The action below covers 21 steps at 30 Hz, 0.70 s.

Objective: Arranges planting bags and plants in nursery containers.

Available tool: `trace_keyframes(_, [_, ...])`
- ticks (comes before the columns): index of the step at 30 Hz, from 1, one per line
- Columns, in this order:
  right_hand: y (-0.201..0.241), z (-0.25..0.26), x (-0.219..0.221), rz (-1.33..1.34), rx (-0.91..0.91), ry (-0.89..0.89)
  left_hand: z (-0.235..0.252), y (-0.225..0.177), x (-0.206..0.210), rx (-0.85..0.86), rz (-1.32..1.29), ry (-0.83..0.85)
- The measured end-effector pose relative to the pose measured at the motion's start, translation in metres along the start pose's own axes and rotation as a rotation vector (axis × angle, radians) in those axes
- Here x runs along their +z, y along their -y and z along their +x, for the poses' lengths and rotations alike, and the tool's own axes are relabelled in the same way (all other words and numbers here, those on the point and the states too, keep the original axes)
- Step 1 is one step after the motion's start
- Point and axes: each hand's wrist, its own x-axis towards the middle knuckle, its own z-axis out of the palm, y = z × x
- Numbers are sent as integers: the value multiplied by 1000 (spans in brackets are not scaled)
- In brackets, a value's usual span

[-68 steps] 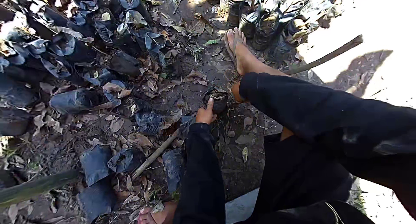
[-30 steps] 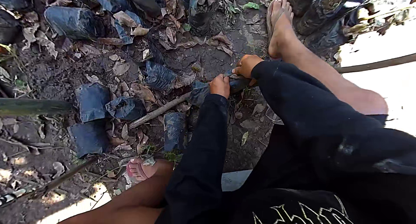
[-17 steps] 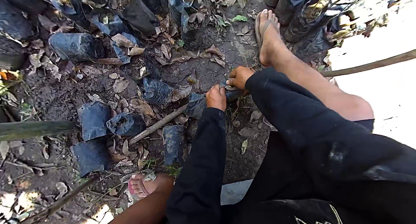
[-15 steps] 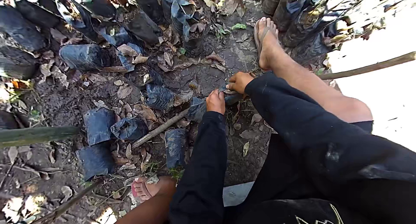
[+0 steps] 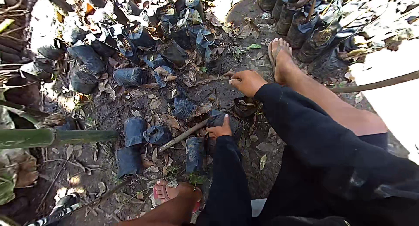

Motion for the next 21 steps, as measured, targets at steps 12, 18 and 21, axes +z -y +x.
trace_keyframes(12, [1, -10, 39, -39, -236, 284, -4, 34, 2, 420, -551, 100])
trace_keyframes(18, [8, -27, 13, 150, -410, 192, -32, -26, -60, 745, -861, 274])
trace_keyframes(21, [18, -40, 4, 192, -509, 7, -32, -48, -92, 919, -810, 255])
